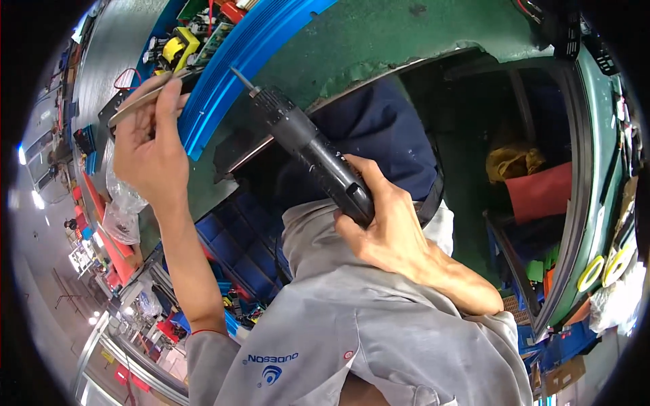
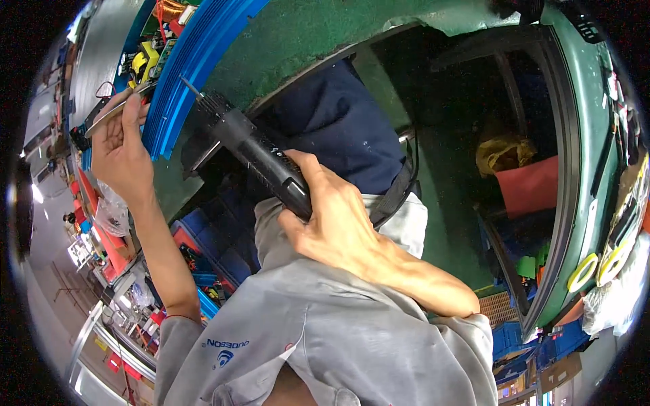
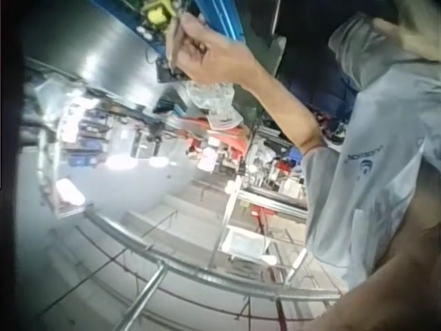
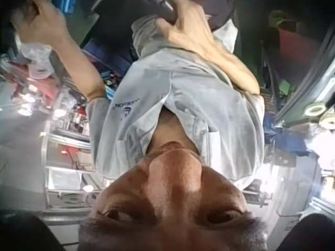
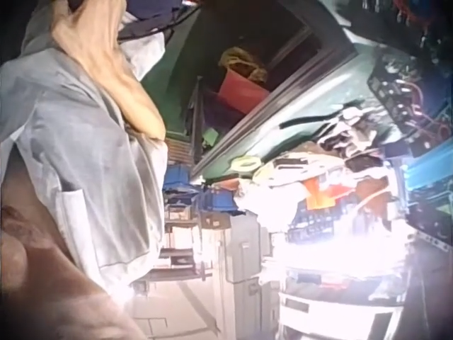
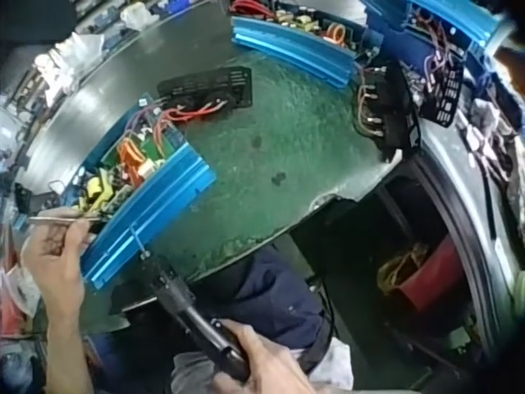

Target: The person assembles electronic power inverters on a factory production line by securing circuit boards, casings, and wires with screws using an electric screwdriver.

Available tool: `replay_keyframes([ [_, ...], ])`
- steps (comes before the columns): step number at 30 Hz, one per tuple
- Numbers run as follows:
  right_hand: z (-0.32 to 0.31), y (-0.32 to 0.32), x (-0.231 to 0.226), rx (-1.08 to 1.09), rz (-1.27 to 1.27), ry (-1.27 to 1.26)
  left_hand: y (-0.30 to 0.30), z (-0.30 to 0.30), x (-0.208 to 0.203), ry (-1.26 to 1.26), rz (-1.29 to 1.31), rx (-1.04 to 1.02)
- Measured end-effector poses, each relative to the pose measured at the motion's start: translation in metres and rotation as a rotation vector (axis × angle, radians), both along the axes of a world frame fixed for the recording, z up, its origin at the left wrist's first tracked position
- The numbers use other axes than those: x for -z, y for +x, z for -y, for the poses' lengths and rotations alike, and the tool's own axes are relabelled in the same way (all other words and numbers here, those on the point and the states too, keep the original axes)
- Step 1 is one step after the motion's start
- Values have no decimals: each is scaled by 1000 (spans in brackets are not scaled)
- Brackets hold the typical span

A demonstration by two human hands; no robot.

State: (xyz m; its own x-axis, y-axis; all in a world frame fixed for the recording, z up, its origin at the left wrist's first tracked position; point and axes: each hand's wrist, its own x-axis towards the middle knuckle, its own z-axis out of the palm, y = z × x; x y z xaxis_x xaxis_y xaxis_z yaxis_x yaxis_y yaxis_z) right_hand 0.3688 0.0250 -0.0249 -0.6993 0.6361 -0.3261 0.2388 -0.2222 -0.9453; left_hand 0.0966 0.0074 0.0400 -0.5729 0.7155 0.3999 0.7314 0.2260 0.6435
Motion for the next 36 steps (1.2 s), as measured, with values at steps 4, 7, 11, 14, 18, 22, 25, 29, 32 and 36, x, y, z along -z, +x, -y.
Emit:
replay_keyframes([
  [4,-8,-5,-5,-1,3,15,0,-4,1,10,-29,11],
  [7,-19,-7,-5,-16,-80,-422,-1,-8,-1,43,18,-3],
  [11,-34,-3,-5,-174,-235,-1041,-5,3,-8,-195,-164,-124],
  [14,-23,-2,-3,-165,-89,-646,10,-2,-12,-122,18,2],
  [18,-26,3,-10,-175,59,-365,-5,0,-4,-25,-77,168],
  [22,-38,4,-24,-212,47,-631,-10,-2,-10,-21,-85,177],
  [25,-47,7,-30,-239,0,-880,-15,-3,-11,3,-73,197],
  [29,-43,2,-23,-253,1,-864,-19,-3,-9,-9,-53,205],
  [32,-41,5,-16,-239,-36,-943,-21,-2,-11,-58,8,265],
  [36,-38,7,-20,-182,-46,-1072,-16,-4,-17,-32,-5,258],
])
